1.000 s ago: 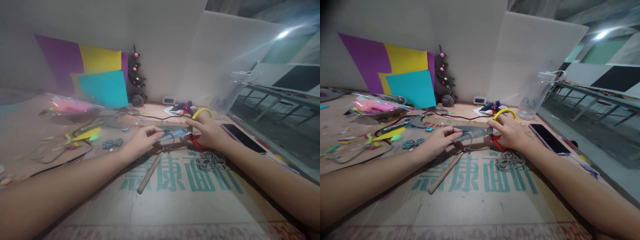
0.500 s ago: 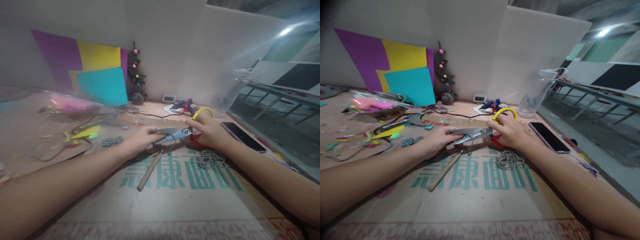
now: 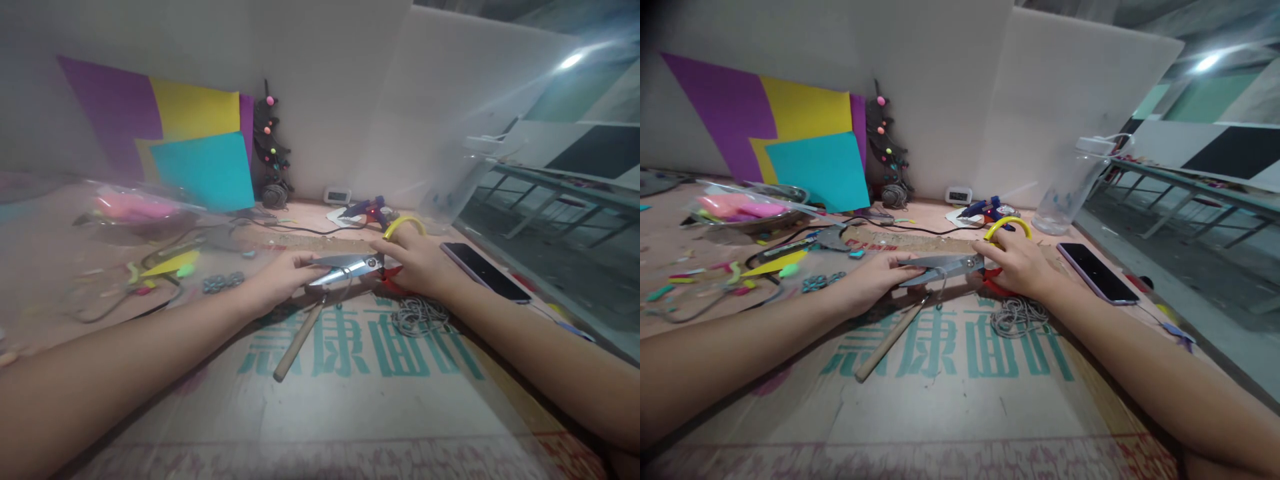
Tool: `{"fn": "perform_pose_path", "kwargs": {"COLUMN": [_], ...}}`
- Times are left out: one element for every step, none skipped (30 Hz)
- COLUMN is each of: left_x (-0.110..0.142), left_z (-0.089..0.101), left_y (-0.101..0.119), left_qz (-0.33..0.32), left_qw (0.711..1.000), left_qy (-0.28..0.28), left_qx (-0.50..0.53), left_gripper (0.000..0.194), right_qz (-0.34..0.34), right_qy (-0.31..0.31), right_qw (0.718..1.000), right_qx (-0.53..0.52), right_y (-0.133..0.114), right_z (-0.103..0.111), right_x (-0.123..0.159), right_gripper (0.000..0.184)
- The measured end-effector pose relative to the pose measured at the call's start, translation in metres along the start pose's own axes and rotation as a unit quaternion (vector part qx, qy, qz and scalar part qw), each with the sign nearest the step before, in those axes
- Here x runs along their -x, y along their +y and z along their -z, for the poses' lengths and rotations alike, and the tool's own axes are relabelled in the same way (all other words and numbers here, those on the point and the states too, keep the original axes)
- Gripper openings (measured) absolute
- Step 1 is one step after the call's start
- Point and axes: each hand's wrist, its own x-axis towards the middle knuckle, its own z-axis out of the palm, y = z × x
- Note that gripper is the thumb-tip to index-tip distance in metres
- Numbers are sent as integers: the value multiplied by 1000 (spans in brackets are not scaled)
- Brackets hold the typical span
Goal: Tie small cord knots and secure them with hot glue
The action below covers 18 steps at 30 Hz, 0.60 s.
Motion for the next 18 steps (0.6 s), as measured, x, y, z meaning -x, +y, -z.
{"fn": "perform_pose_path", "kwargs": {"left_x": [0,0,1,1,1,0,0,0,0,0,0,0,0,-1,-1,-1,-1,-1], "left_z": [0,-1,-1,-1,-1,-1,0,0,1,1,1,0,0,0,-1,-1,0,0], "left_y": [1,1,2,3,3,3,3,3,3,4,4,4,4,3,3,2,1,0], "left_qz": [3,7,12,17,19,16,10,1,-9,-18,-21,-19,-16,-13,-12,-14,-20,-27], "left_qw": [1000,1000,1000,1000,1000,1000,1000,1000,999,999,999,999,999,999,998,998,997,996], "left_qy": [1,3,5,8,11,14,15,14,12,8,5,6,12,22,34,45,54,60], "left_qx": [2,2,2,0,-4,-10,-18,-27,-35,-41,-45,-46,-44,-42,-43,-48,-55,-63], "left_gripper": [24,24,24,24,23,22,20,19,19,19,20,20,20,20,20,21,23,26], "right_qz": [-4,-7,-10,-11,-8,-5,-1,0,-2,-5,-9,-14,-20,-26,-35,-49,-65,-83], "right_qy": [-3,-7,-10,-12,-13,-14,-17,-21,-25,-31,-36,-38,-38,-34,-26,-17,-8,-3], "right_qw": [1000,1000,1000,1000,1000,1000,1000,999,999,999,998,998,998,998,998,998,996,994], "right_qx": [1,2,2,1,-3,-10,-18,-26,-33,-38,-41,-42,-42,-42,-43,-47,-56,-69], "right_y": [0,1,2,3,4,5,6,7,7,7,6,6,5,4,3,2,2,2], "right_z": [-1,-1,-2,-3,-3,-3,-2,-2,-2,-1,0,0,1,1,1,2,2,2], "right_x": [1,1,2,4,5,6,7,7,7,7,6,5,4,2,1,-1,-2,-3], "right_gripper": [32,32,32,31,31,30,29,29,29,29,29,30,30,32,34,36,38,41]}}
